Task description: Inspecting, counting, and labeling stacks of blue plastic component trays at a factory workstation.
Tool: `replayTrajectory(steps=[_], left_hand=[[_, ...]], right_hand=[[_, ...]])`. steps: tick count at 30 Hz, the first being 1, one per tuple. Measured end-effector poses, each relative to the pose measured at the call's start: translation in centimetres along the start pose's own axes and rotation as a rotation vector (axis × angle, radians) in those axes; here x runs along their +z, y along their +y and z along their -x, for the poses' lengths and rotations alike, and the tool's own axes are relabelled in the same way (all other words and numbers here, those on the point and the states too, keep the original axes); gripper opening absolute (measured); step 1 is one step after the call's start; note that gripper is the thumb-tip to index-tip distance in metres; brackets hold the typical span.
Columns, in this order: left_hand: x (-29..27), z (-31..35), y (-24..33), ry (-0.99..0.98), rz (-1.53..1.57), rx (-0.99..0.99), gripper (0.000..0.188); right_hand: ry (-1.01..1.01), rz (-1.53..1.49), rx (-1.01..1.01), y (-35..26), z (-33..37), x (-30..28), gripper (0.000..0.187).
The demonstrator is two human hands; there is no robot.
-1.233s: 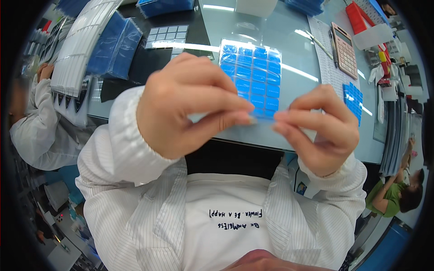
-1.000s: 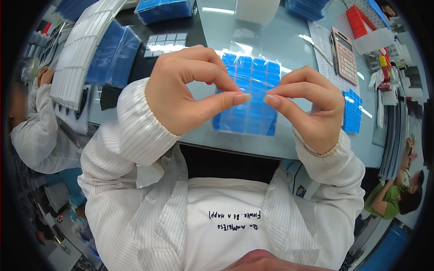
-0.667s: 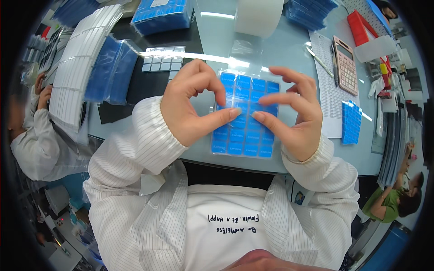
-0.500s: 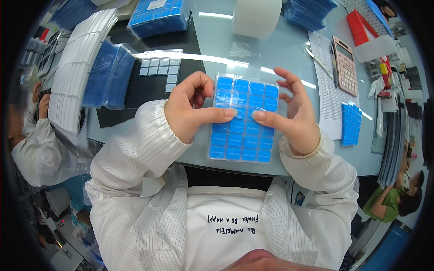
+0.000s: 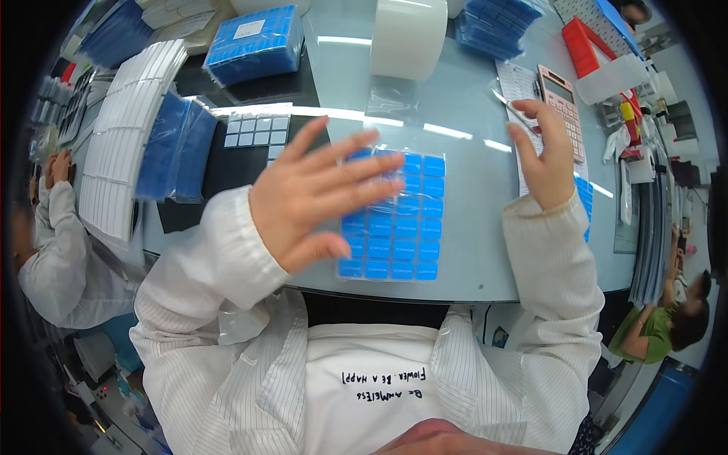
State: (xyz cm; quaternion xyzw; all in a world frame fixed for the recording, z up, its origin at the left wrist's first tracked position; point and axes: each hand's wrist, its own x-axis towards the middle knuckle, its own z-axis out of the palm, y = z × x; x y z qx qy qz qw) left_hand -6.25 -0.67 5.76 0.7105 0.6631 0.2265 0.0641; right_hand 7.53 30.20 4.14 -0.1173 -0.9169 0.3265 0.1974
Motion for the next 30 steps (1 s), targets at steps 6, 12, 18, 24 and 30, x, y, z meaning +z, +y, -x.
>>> replayTrajectory(steps=[6, 12, 18, 24, 30], left_hand=[[2.1, -3.3, -6.0, 0.379, 0.535, -0.421, 0.039], [2.2, -6.1, -6.9, 0.504, 0.573, -0.582, 0.034], [2.1, -6.8, -7.8, 0.485, 0.518, -0.577, 0.033], [4.9, -6.1, -10.3, 0.436, 0.234, -0.368, 0.029], [4.6, -7.7, -10.1, 0.426, -0.105, -0.858, 0.039]], right_hand=[[0.017, 0.886, -0.121, 6.4, -2.0, 0.5, 0.024], [-0.094, 1.016, -0.202, 6.5, -2.7, 1.3, 0.015], [-0.069, 0.917, -0.268, 6.1, -3.0, 0.8, 0.011], [0.019, 0.256, -0.161, 0.6, -2.6, 1.4, 0.01], [0.118, -0.294, -0.088, -2.1, -6.6, 5.7, 0.017]])
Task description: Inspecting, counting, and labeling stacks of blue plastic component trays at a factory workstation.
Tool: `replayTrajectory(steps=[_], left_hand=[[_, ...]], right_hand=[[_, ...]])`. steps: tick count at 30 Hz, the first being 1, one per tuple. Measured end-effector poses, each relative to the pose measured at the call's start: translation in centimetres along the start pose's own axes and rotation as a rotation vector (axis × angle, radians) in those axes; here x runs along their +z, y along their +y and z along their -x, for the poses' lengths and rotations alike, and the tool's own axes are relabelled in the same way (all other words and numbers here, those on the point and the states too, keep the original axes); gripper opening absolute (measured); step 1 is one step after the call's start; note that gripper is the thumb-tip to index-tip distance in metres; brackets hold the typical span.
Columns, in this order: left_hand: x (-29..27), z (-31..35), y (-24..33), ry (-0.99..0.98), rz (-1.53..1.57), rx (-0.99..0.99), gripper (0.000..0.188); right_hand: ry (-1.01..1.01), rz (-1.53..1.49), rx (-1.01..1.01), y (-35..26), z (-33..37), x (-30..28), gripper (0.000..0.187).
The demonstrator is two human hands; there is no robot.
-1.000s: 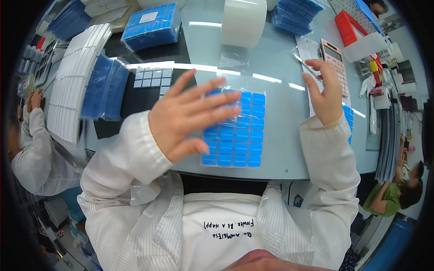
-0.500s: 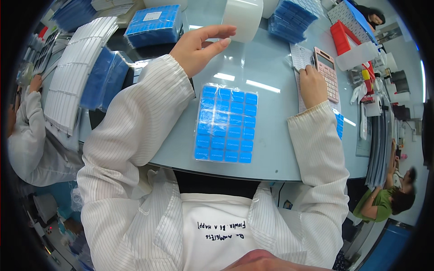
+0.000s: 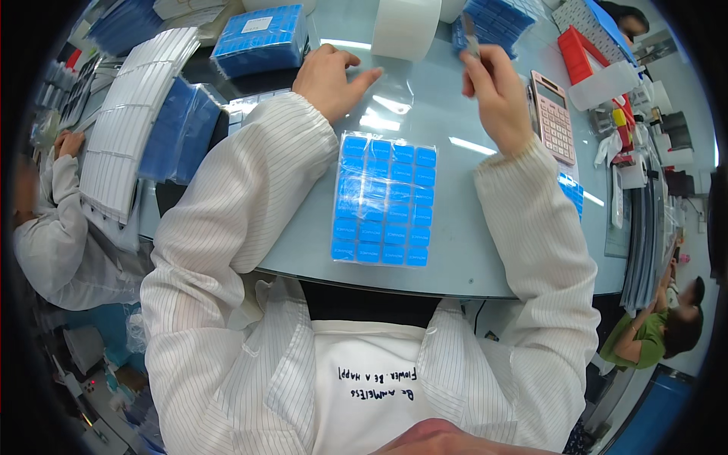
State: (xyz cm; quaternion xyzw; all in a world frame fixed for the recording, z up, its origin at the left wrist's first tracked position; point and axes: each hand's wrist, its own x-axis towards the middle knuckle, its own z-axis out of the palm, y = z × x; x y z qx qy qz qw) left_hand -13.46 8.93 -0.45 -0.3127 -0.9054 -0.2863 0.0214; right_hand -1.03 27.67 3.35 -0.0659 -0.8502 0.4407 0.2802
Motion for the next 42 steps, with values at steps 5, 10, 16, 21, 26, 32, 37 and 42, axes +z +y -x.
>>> replayTrajectory(steps=[5, 10, 16, 21, 26, 32, 37, 42], left_hand=[[0.1, -2.3, 0.2, -0.223, 0.113, -0.186, 0.044], [0.1, -2.3, 0.1, -0.238, 0.187, -0.284, 0.044], [-1.9, 0.1, 0.8, -0.465, 0.299, -0.264, 0.044], [-2.7, 0.6, 0.5, -0.538, 0.21, -0.192, 0.04], [-2.6, 0.3, 0.9, -0.571, 0.205, -0.126, 0.038], [-2.8, 1.4, -0.1, -0.498, 0.342, -0.17, 0.035], [-2.5, 1.4, 0.4, -0.497, 0.28, -0.2, 0.032], [-2.4, 1.2, -0.2, -0.532, 0.292, -0.193, 0.03]], right_hand=[[0.076, -0.504, 0.314, -0.7, -3.4, 4.1, 0.028], [-0.035, -0.482, 0.339, 0.6, -5.0, 4.4, 0.037], [-0.017, -0.543, 0.495, -0.1, -5.6, 4.5, 0.03], [-0.022, -0.721, 0.644, -0.6, -7.9, 3.5, 0.033], [0.061, -0.135, 0.626, -3.8, -8.6, 2.9, 0.035], [0.055, 0.397, -0.265, -3.5, -1.6, 3.7, 0.021], [-0.086, 0.746, -0.568, 0.5, -0.3, 4.1, 0.01], [-0.131, 0.88, -0.63, 1.4, -1.0, 4.6, 0.007]])
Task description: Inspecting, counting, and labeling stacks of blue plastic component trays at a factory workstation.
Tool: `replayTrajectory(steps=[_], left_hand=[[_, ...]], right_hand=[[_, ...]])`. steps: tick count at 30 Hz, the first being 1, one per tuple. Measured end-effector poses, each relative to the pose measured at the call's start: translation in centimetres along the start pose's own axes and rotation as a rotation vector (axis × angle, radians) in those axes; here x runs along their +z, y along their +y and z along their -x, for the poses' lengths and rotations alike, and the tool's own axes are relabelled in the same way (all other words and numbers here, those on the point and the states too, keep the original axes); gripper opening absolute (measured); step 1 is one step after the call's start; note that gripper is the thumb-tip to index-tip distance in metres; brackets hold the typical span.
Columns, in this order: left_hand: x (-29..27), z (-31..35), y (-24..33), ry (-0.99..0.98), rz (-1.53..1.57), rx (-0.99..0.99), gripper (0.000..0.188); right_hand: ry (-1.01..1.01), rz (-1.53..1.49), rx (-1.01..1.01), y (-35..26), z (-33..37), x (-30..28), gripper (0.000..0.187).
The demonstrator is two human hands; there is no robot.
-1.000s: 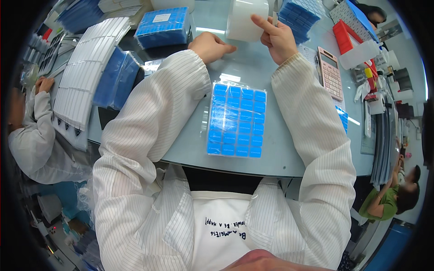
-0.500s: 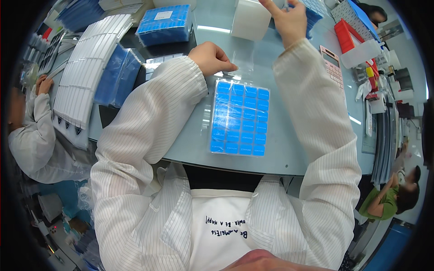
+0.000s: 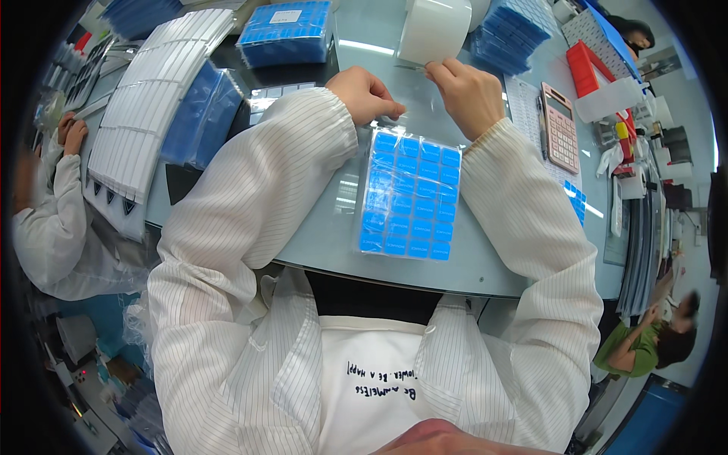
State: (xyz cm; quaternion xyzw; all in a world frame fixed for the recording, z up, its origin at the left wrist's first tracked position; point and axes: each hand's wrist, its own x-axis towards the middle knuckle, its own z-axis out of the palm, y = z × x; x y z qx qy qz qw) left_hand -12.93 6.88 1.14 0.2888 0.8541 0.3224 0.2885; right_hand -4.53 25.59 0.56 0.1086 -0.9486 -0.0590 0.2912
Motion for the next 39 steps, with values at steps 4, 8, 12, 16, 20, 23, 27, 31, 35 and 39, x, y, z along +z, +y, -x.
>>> replayTrajectory(steps=[4, 8, 12, 16, 20, 23, 27, 31, 35, 39], left_hand=[[0.2, 0.0, 0.1, 0.014, -0.007, 0.01, 0.029], [-0.2, 0.0, -0.6, 0.004, 0.012, 0.016, 0.027], [-0.6, 0.0, -0.5, 0.019, 0.012, 0.146, 0.028], [-1.7, 2.2, 1.2, 0.155, 0.118, 0.321, 0.021], [-2.5, 2.9, 2.0, 0.195, 0.255, 0.56, 0.017], [-2.6, 3.7, 3.0, 0.242, 0.234, 0.733, 0.014], [-1.7, 4.7, 3.2, 0.229, 0.345, 0.685, 0.014], [-1.9, 5.2, 4.0, 0.309, 0.388, 0.641, 0.013], [-4.0, 4.7, 4.6, 0.392, 0.371, 0.669, 0.021], [-4.8, 4.7, 5.0, 0.193, 0.585, 0.704, 0.019]], right_hand=[[-0.057, 0.135, -0.047, -0.2, -0.8, 1.0, 0.012], [-0.265, 0.22, -0.059, 1.9, -0.5, -0.8, 0.016], [-0.446, 0.28, -0.002, 7.6, 3.5, -6.0, 0.015], [-0.528, 0.144, 0.295, 5.8, 6.3, -9.3, 0.028], [-0.441, -0.16, 0.356, 4.2, 6.6, -9.6, 0.051], [-0.4, -0.76, 0.447, 2.1, 4.6, -9.3, 0.056], [-0.331, -1.216, 0.478, -0.3, 1.1, -8.8, 0.049], [-0.038, -1.393, 0.493, -1.4, -0.7, -8.6, 0.031], [0.055, -1.14, 0.471, -1.8, -1.6, -9.9, 0.027], [0.041, -1.178, 0.476, -2.4, -1.2, -10.7, 0.027]])
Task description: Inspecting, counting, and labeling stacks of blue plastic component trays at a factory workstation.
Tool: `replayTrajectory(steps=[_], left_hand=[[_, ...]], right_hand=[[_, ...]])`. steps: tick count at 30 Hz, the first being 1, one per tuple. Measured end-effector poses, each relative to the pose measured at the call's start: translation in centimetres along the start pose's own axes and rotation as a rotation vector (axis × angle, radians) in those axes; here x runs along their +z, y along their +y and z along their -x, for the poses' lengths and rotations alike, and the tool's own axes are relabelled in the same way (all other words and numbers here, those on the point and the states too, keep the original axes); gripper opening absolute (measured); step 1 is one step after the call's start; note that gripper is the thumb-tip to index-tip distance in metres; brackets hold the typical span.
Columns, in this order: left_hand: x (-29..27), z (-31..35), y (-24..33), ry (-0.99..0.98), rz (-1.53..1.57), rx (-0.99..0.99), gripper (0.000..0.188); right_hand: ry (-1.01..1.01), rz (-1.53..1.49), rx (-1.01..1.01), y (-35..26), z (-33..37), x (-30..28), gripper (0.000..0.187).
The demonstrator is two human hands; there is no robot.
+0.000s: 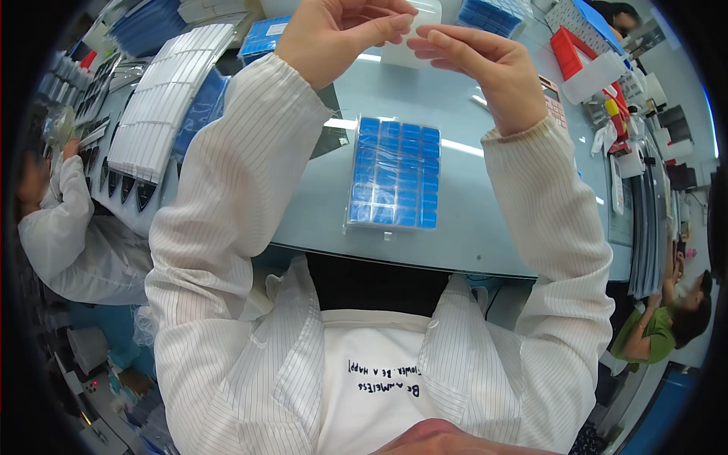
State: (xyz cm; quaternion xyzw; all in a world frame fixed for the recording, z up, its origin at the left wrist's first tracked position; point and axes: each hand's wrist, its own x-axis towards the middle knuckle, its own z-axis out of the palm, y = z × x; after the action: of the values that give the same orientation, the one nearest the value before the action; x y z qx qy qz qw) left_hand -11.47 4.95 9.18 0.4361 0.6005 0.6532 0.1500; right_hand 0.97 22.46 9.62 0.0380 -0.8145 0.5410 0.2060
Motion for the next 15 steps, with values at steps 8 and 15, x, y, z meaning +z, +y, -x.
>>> replayTrajectory(steps=[8, 15], left_hand=[[1.4, 7.6, 3.6, 0.011, -0.171, 0.228, 0.015], [3.4, 13.0, 3.4, -0.046, -0.45, 0.347, 0.021]], right_hand=[[-0.145, -0.07, 0.005, -3.5, 5.4, 0.8, 0.024], [-0.197, 0.307, -0.347, -3.4, 10.3, 2.4, 0.024]])
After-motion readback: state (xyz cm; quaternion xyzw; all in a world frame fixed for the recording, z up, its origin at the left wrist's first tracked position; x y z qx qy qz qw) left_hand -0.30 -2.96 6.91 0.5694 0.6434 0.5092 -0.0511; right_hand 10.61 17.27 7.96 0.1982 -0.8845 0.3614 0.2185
